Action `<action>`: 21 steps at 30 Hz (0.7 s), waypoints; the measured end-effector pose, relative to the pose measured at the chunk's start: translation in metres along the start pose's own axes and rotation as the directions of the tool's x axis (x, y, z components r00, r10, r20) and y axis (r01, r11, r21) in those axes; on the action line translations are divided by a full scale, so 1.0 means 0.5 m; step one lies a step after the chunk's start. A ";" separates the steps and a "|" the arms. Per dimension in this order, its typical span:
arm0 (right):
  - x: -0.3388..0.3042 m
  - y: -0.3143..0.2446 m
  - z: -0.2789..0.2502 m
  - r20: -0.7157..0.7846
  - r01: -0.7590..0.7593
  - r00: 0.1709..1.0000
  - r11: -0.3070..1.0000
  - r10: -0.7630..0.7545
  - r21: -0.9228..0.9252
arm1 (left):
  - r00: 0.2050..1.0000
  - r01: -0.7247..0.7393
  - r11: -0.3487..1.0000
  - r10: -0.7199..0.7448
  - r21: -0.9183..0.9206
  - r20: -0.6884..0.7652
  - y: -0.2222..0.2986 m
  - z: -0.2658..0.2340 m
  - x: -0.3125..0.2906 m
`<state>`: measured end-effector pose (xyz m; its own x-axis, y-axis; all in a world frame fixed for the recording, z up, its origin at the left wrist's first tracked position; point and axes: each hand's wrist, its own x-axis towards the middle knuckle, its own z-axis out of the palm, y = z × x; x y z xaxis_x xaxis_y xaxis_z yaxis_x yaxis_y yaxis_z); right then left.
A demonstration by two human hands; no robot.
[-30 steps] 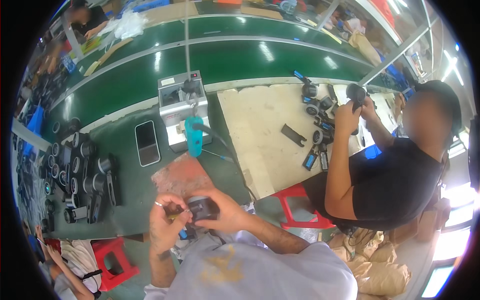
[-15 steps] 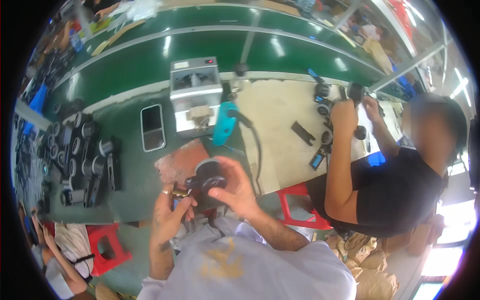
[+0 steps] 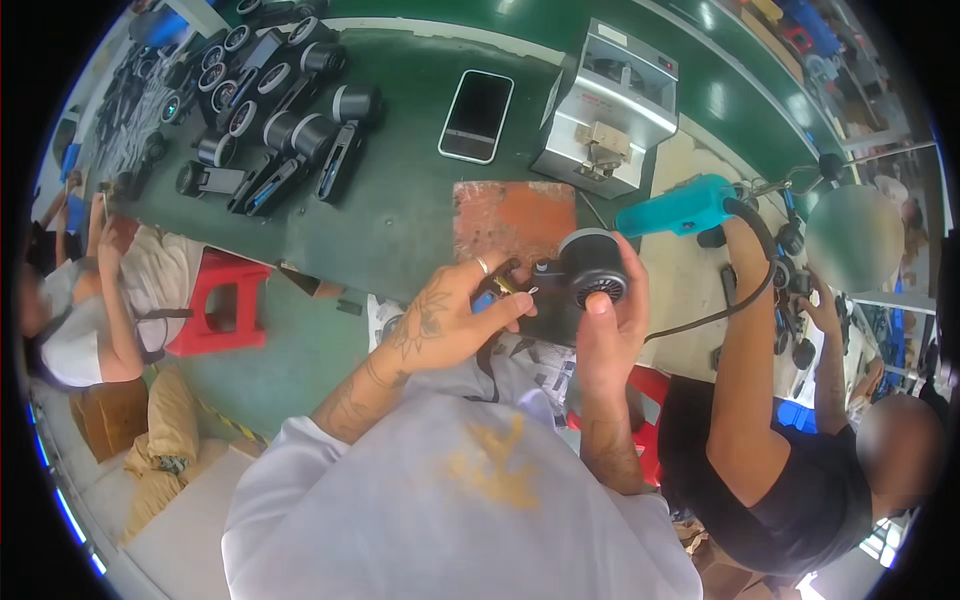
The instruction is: Assembling handheld electronic controllers at a factory workbench using an electric screwdriver.
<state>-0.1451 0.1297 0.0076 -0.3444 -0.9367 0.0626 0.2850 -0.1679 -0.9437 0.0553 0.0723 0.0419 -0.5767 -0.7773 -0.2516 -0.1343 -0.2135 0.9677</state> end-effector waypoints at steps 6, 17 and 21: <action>0.003 -0.022 0.007 0.044 -0.007 0.999 0.999 0.010 -0.050 | 0.990 -0.063 0.997 0.056 0.054 0.126 0.001 0.001 -0.003; 0.011 -0.044 0.022 0.076 0.011 0.997 0.993 -0.002 -0.115 | 0.989 0.151 0.965 -0.148 -0.214 0.029 -0.008 0.026 0.003; 0.010 -0.050 0.019 0.114 0.007 0.993 0.991 0.008 -0.136 | 0.990 0.136 0.979 -0.131 -0.152 0.046 -0.016 0.022 0.005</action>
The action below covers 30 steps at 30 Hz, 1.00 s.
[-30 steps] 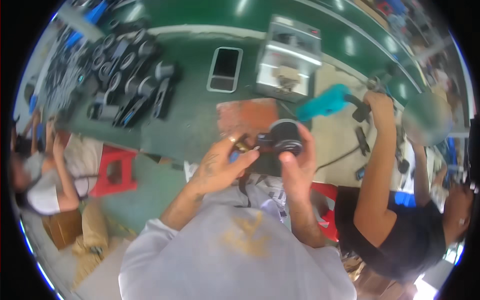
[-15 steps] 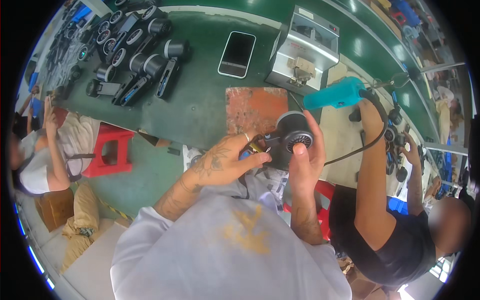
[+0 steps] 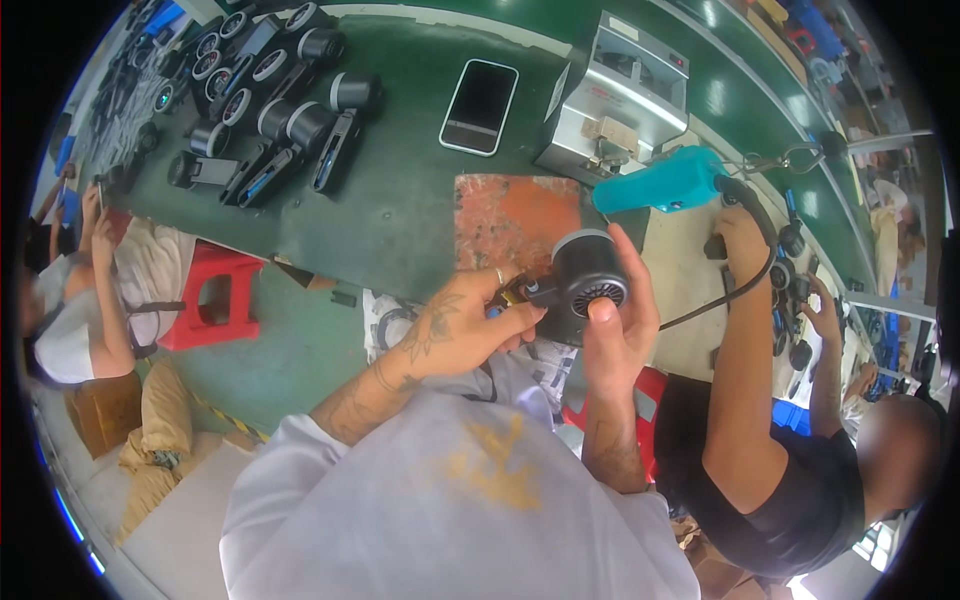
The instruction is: Assembling handheld electronic controllers at a factory workbench using an electric screwdriver.
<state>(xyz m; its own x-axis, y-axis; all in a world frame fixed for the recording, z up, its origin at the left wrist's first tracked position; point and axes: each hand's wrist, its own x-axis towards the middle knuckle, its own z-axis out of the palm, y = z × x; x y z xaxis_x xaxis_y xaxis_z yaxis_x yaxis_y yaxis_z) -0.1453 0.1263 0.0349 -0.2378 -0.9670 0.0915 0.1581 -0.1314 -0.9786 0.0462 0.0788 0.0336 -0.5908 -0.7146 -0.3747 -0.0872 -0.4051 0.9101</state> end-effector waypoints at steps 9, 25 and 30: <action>0.019 -0.024 0.001 0.168 -0.077 0.982 0.993 0.092 -0.092 | 0.993 -0.113 0.990 0.114 0.081 -0.002 -0.006 -0.005 -0.020; -0.025 -0.042 -0.031 0.232 0.503 0.844 0.567 -0.483 -0.652 | 0.998 -0.065 0.833 0.039 -0.549 -0.059 -0.025 0.049 0.004; -0.070 -0.047 -0.084 0.083 0.573 0.719 0.521 -0.690 -0.633 | 0.991 -0.046 0.762 -0.048 -0.645 -0.127 -0.039 0.050 0.030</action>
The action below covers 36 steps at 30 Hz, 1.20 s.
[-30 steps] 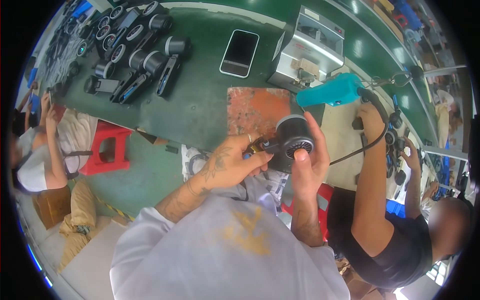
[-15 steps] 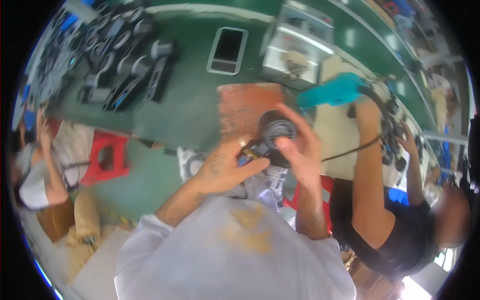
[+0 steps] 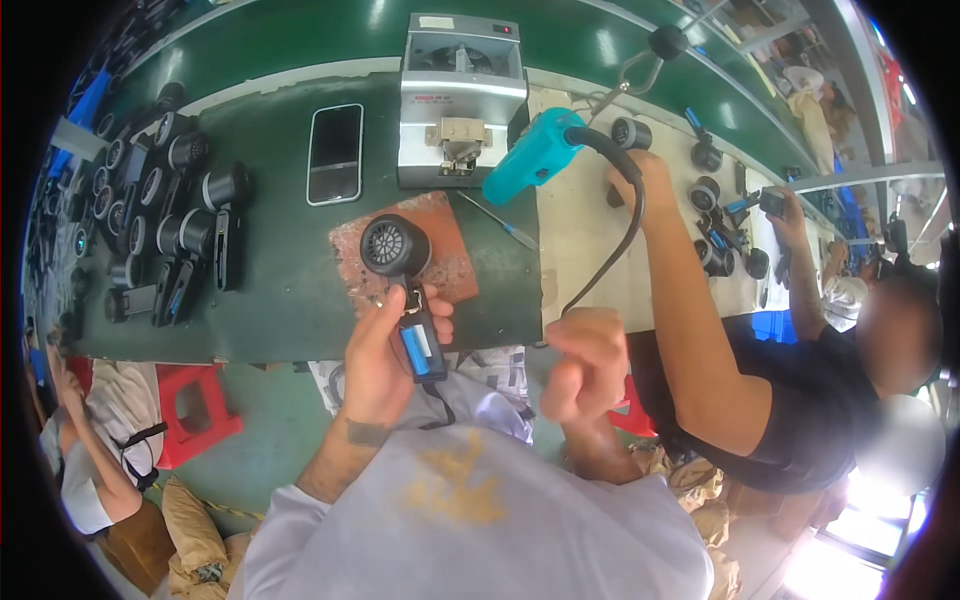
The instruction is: Assembling handheld electronic controllers at a factory workbench using an electric screwdriver.
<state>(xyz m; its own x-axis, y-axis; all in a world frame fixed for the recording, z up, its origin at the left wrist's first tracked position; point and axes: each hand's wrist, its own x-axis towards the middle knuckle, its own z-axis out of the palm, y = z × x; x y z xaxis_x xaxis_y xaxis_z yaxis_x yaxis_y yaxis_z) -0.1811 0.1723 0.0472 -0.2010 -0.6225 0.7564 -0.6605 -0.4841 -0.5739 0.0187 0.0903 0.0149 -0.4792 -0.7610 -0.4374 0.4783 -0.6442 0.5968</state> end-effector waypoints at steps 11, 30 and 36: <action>-0.021 0.297 -0.140 -0.136 -0.217 0.975 0.607 0.177 -0.765 | 1.000 -0.002 0.998 0.003 -0.060 0.019 -0.019 0.010 -0.003; 0.034 0.007 -0.112 -0.089 -0.402 0.914 0.913 0.395 -0.074 | 0.991 -0.023 0.970 0.054 -0.243 0.122 -0.028 0.009 0.007; 0.025 -0.064 0.080 0.729 -0.086 0.646 0.970 0.227 -0.225 | 0.998 0.010 0.975 0.005 -0.221 0.070 -0.021 0.023 0.001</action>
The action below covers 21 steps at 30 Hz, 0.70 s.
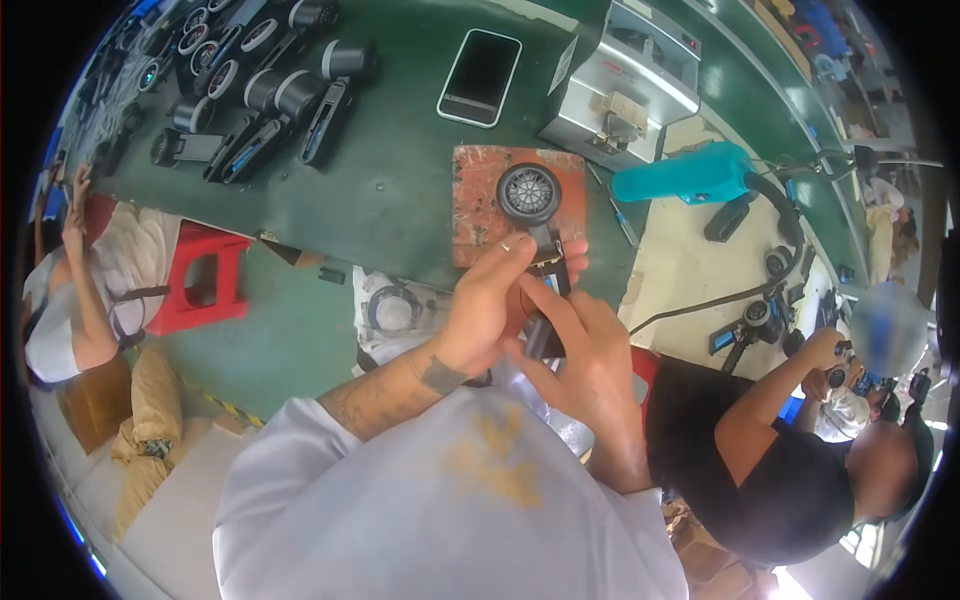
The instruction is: Assembling handheld electronic controllers at a factory workbench using an electric screwdriver.
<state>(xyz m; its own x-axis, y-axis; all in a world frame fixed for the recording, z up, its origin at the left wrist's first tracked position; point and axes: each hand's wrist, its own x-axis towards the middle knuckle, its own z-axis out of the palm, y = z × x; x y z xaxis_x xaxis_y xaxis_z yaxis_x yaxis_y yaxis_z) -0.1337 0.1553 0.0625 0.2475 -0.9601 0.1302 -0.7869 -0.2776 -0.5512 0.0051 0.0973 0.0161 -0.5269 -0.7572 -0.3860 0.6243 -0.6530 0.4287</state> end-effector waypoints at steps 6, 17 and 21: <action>0.017 0.001 -0.004 -0.086 -0.020 0.996 0.994 0.010 -0.110 | 0.999 -0.019 0.999 0.019 -0.026 0.028 -0.002 -0.017 -0.002; 0.000 0.003 -0.064 -0.020 -0.218 0.970 0.904 0.242 0.369 | 0.997 -0.070 0.996 0.071 -0.055 0.006 -0.021 -0.018 -0.001; -0.029 0.046 -0.045 -0.340 -0.069 0.881 0.801 0.328 0.595 | 0.996 -0.079 0.995 0.082 -0.055 0.043 -0.021 -0.019 0.003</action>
<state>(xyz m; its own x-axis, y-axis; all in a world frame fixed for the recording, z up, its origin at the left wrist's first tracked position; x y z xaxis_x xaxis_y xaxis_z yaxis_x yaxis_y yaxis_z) -0.1682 0.1619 0.0665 -0.2324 -0.9488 0.2138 -0.3113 -0.1357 -0.9406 0.0031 0.1031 0.0034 -0.4986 -0.8079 -0.3143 0.6949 -0.5892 0.4122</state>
